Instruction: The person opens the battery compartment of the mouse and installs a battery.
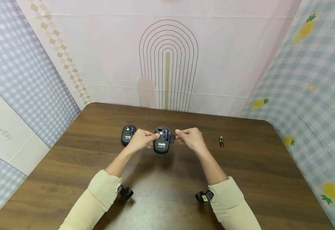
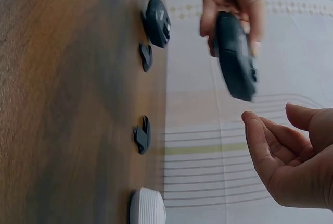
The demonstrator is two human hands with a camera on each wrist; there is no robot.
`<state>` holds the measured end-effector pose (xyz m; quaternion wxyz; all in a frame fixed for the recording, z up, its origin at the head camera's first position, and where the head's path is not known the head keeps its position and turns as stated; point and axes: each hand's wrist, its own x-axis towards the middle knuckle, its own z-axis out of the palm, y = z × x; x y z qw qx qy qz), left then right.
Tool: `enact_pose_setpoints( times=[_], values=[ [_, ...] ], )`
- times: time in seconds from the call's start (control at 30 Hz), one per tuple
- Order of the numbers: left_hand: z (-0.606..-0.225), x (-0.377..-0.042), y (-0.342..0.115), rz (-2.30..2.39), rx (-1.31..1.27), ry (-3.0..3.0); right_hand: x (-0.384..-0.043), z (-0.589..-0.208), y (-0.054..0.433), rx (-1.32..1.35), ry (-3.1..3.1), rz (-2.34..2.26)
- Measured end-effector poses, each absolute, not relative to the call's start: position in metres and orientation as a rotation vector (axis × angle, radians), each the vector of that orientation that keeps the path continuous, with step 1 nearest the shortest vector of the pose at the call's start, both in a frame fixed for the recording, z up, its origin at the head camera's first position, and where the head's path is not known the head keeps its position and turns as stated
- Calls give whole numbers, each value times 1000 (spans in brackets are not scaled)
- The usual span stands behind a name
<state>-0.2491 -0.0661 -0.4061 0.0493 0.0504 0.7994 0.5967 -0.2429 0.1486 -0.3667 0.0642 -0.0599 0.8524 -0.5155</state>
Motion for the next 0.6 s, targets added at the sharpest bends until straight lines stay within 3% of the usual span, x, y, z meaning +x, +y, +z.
enact_pose_setpoints(
  times=[0.6],
  values=[
    [-428, -310, -83, 1751, -76, 2361, -242, -369, 162, -126, 2427, -1744]
  ],
)
